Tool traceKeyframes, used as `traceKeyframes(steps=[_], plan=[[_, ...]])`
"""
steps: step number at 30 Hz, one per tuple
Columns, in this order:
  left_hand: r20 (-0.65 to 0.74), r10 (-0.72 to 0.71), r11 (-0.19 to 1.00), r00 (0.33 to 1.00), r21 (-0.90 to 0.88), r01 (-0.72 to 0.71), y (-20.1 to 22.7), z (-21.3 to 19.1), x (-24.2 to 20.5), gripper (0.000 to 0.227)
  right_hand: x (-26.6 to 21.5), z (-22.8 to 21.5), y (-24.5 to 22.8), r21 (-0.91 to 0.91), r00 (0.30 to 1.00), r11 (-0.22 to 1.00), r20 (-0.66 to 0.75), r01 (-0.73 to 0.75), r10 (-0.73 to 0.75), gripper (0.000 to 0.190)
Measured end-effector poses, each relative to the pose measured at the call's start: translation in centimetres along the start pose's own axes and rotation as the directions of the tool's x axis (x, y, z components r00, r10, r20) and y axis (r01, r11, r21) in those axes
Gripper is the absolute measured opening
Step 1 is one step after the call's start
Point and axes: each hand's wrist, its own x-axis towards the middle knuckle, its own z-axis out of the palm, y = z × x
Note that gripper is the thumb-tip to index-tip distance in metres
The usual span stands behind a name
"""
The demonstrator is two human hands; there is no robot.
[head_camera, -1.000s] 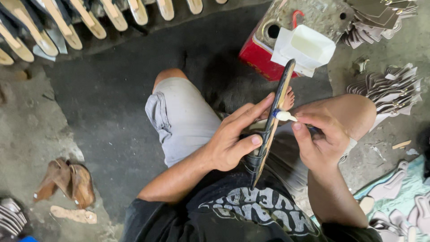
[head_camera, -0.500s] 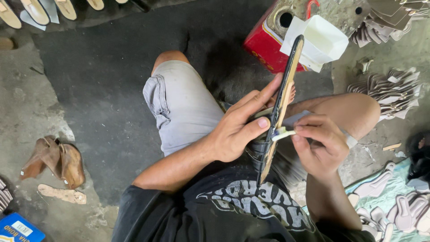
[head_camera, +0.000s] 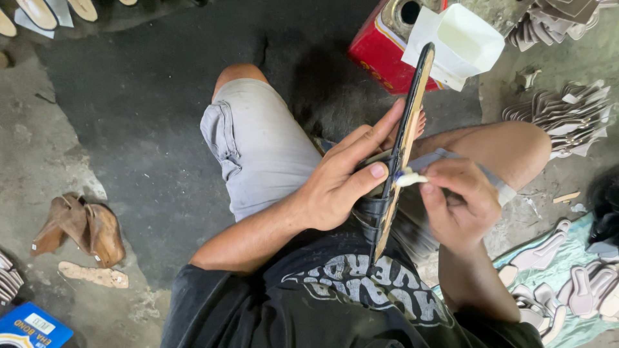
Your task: The person sits on the floor and applies glue to the edges of black slippers using a toothbrush. They repeatedly dip the toothbrush into a container and spread the glue along the slipper's perimeter, then place the finished slipper on a nearby rack.
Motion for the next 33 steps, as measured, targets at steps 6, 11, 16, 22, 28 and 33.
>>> traceKeyframes(steps=[6, 11, 16, 22, 28, 33], plan=[[-0.025, -0.062, 0.995, 0.998, -0.079, 0.06, -0.1, -0.1, 0.0, 0.068, 0.0, -0.3, -0.5, -0.014, 0.999, 1.0, 0.041, 0.009, -0.008, 0.014], [-0.013, 0.043, 0.999, 0.999, 0.034, -0.042, -0.1, -0.2, -0.2, 0.063, -0.2, -0.3, -0.2, 0.02, 1.0, 1.0, 0.019, -0.013, 0.012, 0.014], [-0.087, -0.034, 0.999, 0.996, 0.027, 0.037, -0.3, 0.0, -0.2, 0.065, -0.2, -0.1, -0.2, 0.026, 0.995, 0.998, 0.08, 0.05, -0.052, 0.015], [-0.121, -0.091, 0.996, 0.988, -0.017, 0.09, -0.5, 0.2, -0.3, 0.064, 0.4, -1.2, -0.5, -0.007, 0.981, 0.993, 0.156, 0.114, -0.111, 0.012], [-0.11, -0.105, 0.994, 0.988, -0.016, 0.104, -0.6, 0.3, -0.3, 0.064, -0.1, -1.0, -1.0, -0.114, 0.997, 0.993, 0.081, 0.02, -0.011, 0.011], [-0.119, -0.098, 0.995, 0.988, -0.027, 0.095, -0.9, 0.2, -0.2, 0.064, -0.3, -0.1, -1.1, 0.029, 0.997, 0.999, 0.072, 0.03, -0.032, 0.012]])
